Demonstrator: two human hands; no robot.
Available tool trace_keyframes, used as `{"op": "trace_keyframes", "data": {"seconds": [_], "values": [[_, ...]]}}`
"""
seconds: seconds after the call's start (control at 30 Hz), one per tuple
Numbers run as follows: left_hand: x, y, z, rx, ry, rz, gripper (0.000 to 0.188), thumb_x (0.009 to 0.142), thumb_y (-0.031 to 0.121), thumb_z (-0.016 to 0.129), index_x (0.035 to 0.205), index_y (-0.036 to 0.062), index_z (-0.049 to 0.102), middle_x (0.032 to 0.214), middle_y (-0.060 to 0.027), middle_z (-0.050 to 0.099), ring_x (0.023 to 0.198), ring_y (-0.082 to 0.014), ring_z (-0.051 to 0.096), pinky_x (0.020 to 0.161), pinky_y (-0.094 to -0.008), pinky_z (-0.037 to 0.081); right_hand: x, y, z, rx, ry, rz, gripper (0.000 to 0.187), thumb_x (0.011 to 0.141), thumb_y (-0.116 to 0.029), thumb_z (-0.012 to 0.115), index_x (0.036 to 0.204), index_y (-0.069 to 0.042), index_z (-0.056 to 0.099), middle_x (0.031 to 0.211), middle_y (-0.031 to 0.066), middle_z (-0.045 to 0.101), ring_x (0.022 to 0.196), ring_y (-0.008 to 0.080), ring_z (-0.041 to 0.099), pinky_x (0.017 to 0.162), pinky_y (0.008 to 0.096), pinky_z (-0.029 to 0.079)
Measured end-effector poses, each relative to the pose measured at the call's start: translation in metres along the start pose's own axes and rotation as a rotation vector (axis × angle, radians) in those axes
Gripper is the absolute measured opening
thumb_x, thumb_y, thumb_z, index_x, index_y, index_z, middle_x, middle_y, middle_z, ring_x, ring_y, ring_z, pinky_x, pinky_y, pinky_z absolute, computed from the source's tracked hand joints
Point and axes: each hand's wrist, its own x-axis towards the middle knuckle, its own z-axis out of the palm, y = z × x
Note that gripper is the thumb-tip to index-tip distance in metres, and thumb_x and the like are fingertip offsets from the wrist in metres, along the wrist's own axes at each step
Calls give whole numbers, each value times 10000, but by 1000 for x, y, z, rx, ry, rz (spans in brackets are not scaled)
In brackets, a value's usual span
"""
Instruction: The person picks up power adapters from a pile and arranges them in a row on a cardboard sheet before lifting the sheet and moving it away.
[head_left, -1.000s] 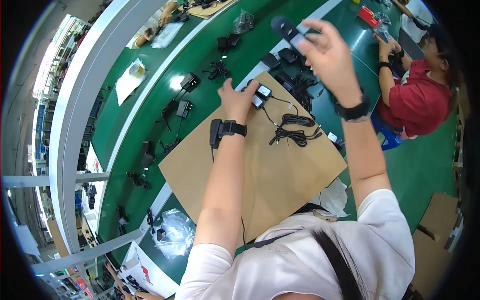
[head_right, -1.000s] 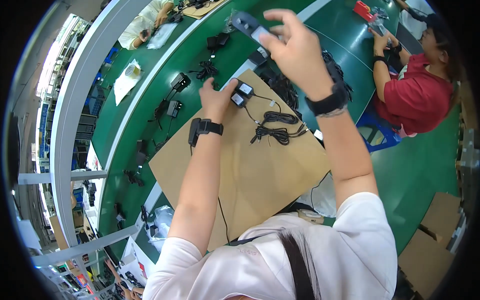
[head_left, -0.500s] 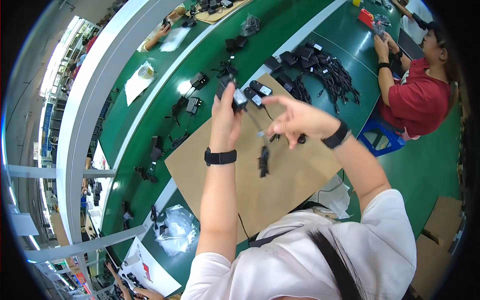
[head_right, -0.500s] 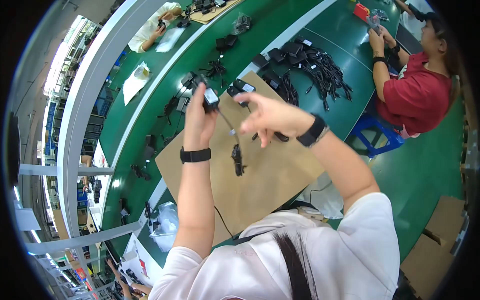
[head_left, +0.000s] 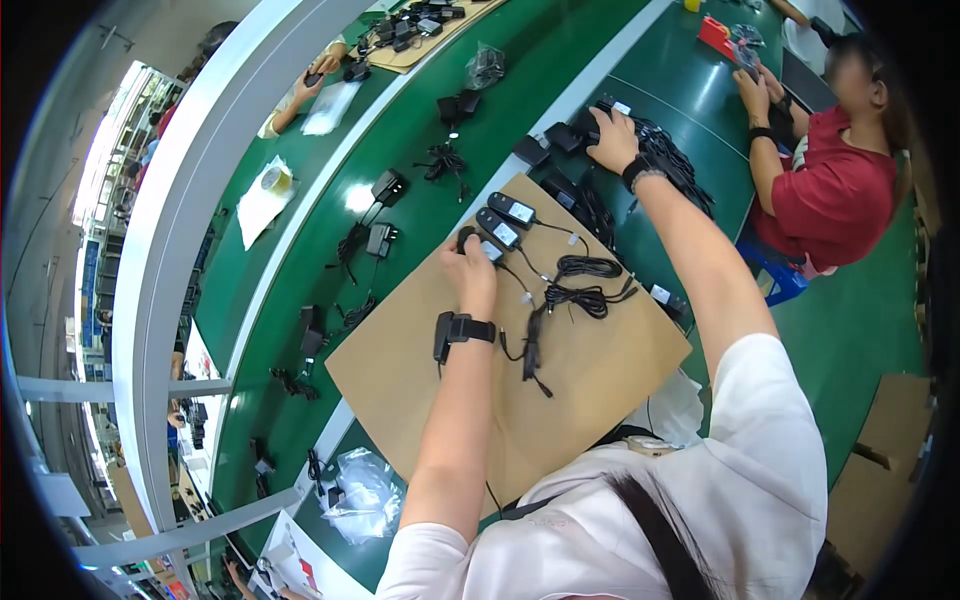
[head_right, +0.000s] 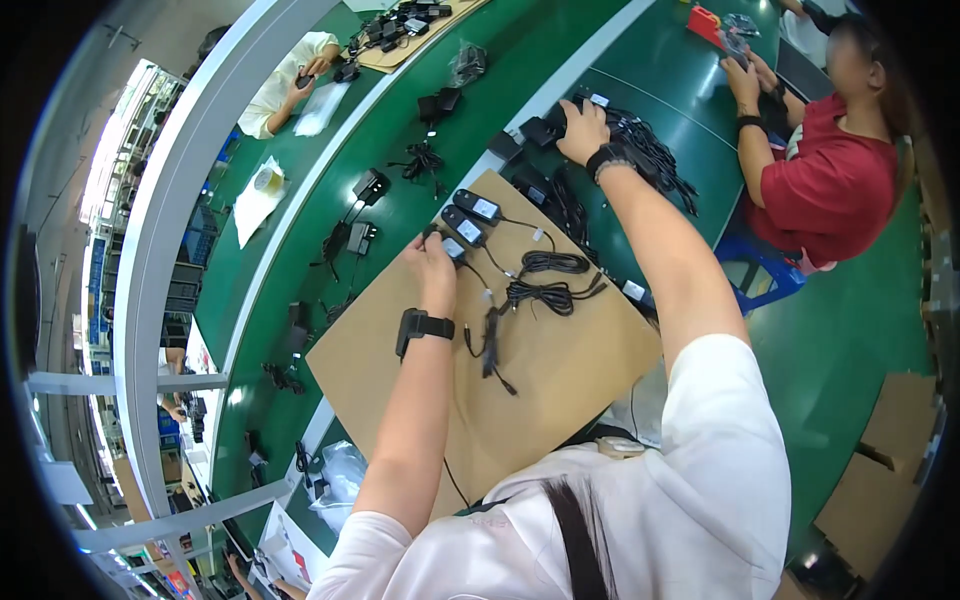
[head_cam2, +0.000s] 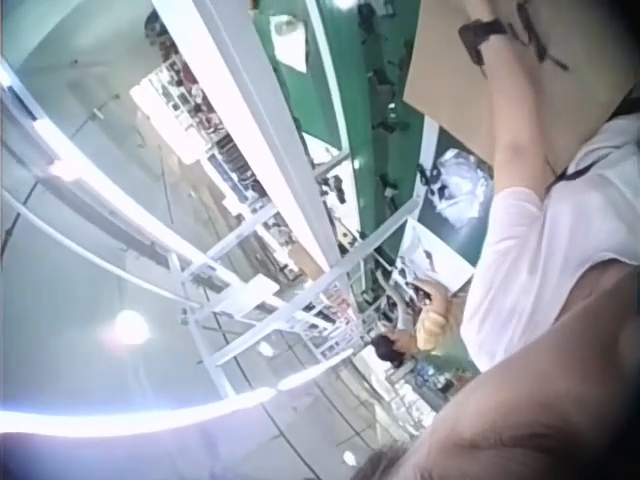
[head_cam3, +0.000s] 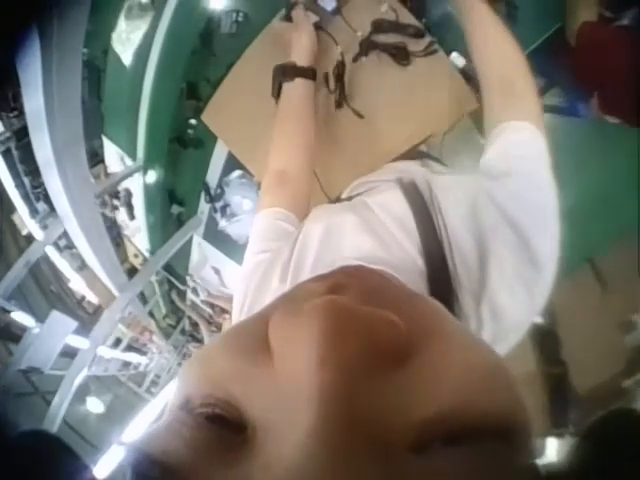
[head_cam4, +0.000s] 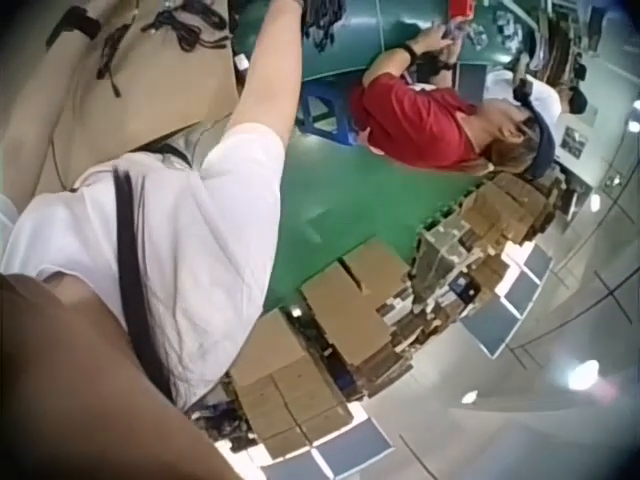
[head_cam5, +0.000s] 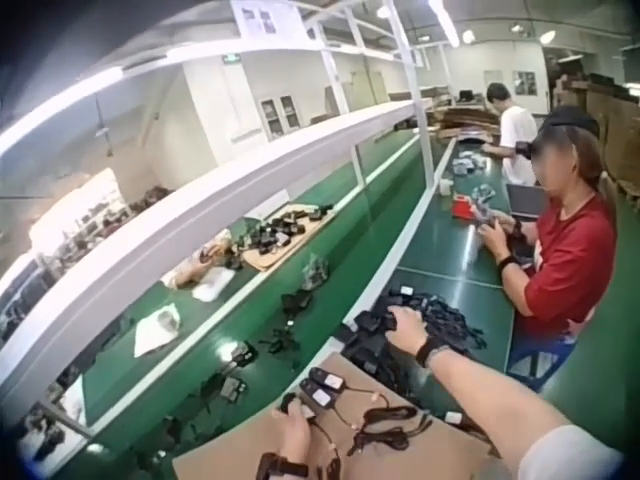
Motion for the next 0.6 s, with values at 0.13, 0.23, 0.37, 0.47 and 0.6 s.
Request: {"op": "trace_keyframes", "data": {"seconds": [0.13,0.23,0.37,0.47,0.6], "values": [[-2,-13,8,171,-87,97,417,855,245,460,1064,-116,440,1016,-306,502,975,-420,463,864,-463,357,37,16,35,-175,-217,-7,655,733,-157,602,1331,-245,350,1350,177,335,1233,390,318,935,546,350],[-5,3,-6,311,-145,21,431,868,244,441,1117,-108,449,1060,-309,493,1018,-419,444,885,-461,347,32,20,49,-219,-171,-39,466,797,-122,501,1249,-209,426,1162,169,493,1092,359,471,864,500,407],[-2,-6,-22,223,-133,-12,488,864,305,465,1144,-94,464,1130,-288,481,1059,-399,445,926,-431,347,32,1,27,-147,-78,-8,448,751,-147,562,1188,-152,468,976,191,606,944,378,556,799,463,449],[-7,8,-27,21,-133,-147,544,873,344,470,1203,-86,426,1186,-246,477,1125,-322,450,949,-371,350,19,-20,-17,231,-12,-91,608,667,-243,687,1198,-43,469,897,169,639,825,312,612,724,377,474],[-14,22,-40,-142,-127,-222,570,878,363,496,1252,-52,383,1221,-190,449,1091,-266,473,933,-339,362,-32,-92,-120,859,-501,-48,574,744,-255,685,1211,-6,461,800,36,625,670,53,550,528,179,371]]}}
